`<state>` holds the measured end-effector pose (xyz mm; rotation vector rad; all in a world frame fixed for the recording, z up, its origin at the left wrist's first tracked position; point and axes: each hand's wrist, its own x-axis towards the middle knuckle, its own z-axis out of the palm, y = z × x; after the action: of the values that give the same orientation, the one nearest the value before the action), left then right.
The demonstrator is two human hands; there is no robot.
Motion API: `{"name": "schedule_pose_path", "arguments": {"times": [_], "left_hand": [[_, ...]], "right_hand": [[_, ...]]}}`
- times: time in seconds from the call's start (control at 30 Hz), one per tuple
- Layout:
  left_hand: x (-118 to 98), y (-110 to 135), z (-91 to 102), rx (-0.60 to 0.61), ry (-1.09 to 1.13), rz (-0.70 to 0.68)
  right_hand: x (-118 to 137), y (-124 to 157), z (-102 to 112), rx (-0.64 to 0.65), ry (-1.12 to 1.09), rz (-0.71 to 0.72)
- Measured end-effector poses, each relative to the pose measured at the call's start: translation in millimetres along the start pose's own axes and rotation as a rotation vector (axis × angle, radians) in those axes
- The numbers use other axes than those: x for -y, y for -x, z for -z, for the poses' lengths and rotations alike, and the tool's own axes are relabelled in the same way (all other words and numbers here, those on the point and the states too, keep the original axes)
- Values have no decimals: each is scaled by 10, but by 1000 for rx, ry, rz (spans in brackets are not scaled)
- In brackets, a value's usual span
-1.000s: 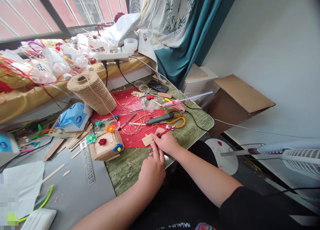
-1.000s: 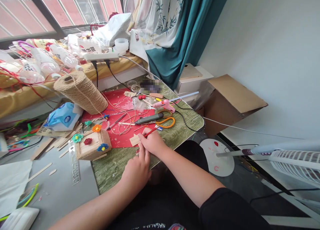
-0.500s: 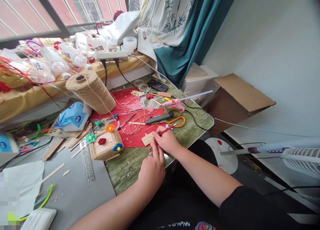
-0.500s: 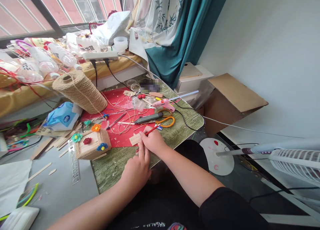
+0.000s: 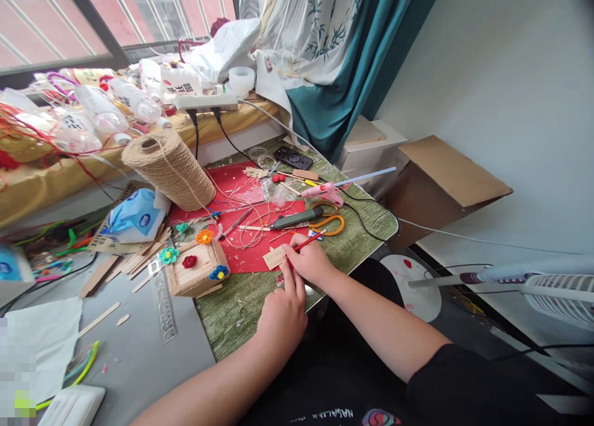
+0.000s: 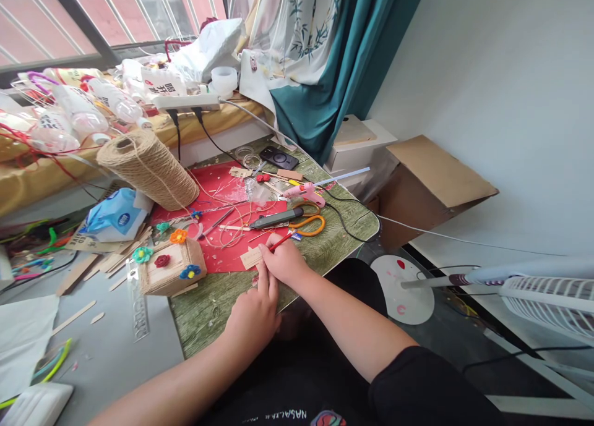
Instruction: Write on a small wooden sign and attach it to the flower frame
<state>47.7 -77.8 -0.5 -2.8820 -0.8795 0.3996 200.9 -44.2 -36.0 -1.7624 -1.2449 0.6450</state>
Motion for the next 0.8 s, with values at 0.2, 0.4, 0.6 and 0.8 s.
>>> {"name": "schedule_pose_path", "arguments": {"times": [0.2, 0.4, 0.6, 0.8], "left_hand": [[3, 4, -2, 0, 6, -3], [-7, 7, -9, -3, -21, -2], [-3, 7, 10, -7, -13, -6], [4, 2, 25, 8, 7, -1]], "right_hand": [[8, -7, 5, 28, -33, 0], [9, -3, -6, 57, -69, -9], [23, -5, 25, -12, -30, -4], [33, -4, 14, 19, -31, 5]]}}
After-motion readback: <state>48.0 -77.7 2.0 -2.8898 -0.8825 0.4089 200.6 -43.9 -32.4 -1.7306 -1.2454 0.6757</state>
